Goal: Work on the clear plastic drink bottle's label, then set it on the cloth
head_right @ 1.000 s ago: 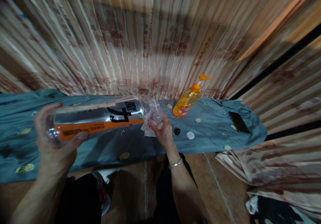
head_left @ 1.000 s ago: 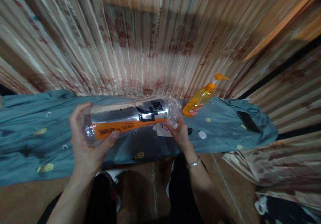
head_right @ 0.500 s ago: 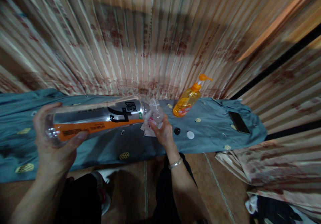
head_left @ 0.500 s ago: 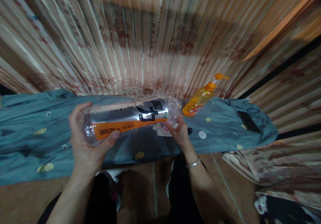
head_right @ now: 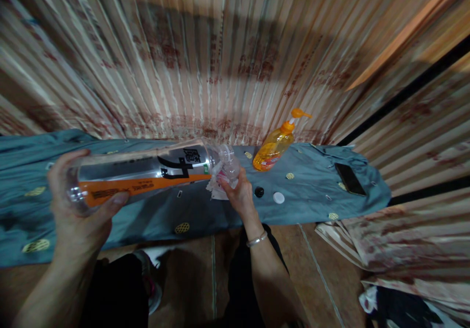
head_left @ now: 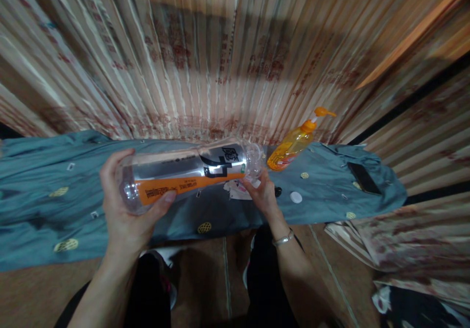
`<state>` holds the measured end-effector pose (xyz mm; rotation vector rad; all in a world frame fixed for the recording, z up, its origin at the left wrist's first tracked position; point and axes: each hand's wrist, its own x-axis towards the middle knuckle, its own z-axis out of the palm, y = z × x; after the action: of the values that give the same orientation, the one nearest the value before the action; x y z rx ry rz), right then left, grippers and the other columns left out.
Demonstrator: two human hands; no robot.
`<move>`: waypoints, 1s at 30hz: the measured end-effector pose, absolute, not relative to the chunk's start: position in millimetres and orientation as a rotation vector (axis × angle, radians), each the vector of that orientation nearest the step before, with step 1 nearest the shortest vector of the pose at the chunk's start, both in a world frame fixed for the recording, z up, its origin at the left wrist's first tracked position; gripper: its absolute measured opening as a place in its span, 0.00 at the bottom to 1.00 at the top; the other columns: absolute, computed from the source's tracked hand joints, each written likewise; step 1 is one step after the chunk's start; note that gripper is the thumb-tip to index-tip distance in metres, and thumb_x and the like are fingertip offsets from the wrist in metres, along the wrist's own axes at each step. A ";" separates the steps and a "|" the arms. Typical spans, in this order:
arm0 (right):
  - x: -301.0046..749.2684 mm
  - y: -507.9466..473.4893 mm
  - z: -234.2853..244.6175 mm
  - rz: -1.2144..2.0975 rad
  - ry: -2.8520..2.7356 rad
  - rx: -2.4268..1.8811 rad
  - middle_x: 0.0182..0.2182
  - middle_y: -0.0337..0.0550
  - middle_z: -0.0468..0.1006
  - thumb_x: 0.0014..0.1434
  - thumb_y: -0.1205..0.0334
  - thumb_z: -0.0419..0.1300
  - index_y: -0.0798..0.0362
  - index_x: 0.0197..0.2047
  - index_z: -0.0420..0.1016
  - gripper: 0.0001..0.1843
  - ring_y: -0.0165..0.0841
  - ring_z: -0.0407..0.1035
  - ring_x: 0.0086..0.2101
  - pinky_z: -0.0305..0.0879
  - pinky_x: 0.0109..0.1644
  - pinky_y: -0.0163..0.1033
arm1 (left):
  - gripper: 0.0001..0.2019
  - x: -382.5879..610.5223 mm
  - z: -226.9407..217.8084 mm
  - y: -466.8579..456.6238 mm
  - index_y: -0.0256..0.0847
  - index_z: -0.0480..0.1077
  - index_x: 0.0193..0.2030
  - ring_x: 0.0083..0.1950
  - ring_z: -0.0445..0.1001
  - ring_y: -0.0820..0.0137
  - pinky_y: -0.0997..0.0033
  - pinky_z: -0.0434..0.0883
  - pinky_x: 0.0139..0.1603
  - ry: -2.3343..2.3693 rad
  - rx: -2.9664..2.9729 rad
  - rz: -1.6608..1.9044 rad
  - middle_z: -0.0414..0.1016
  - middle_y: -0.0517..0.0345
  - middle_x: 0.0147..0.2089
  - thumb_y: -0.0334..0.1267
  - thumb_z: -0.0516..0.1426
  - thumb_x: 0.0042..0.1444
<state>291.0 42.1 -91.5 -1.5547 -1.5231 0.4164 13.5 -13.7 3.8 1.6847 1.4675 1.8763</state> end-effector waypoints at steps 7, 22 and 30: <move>290.5 41.7 -89.9 0.418 -1.524 -1.550 0.38 0.49 0.83 0.52 0.47 0.67 0.52 0.52 0.67 0.28 0.46 0.78 0.38 0.71 0.38 0.44 | 0.43 11.8 4.3 -13.4 0.53 0.65 0.60 0.52 0.67 0.65 0.62 0.65 0.53 1.461 1.674 1.899 0.68 0.60 0.54 0.46 0.71 0.32; 290.3 41.6 -89.7 0.417 -1.528 -1.548 0.40 0.50 0.83 0.53 0.48 0.66 0.52 0.53 0.67 0.28 0.45 0.78 0.39 0.72 0.40 0.45 | 0.44 11.6 2.8 -13.4 0.53 0.64 0.61 0.52 0.67 0.65 0.62 0.65 0.53 1.475 1.682 1.886 0.67 0.59 0.54 0.47 0.71 0.33; 290.9 42.4 -91.4 0.392 -1.532 -1.526 0.40 0.51 0.83 0.53 0.48 0.67 0.53 0.52 0.67 0.28 0.46 0.78 0.40 0.72 0.41 0.46 | 0.43 12.0 3.9 -12.6 0.53 0.65 0.60 0.51 0.67 0.64 0.59 0.66 0.54 1.501 1.726 1.885 0.67 0.59 0.53 0.49 0.70 0.33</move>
<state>290.9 42.4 -91.4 -1.5256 -1.5316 0.3922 12.0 -12.6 3.9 1.7257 1.5005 1.8852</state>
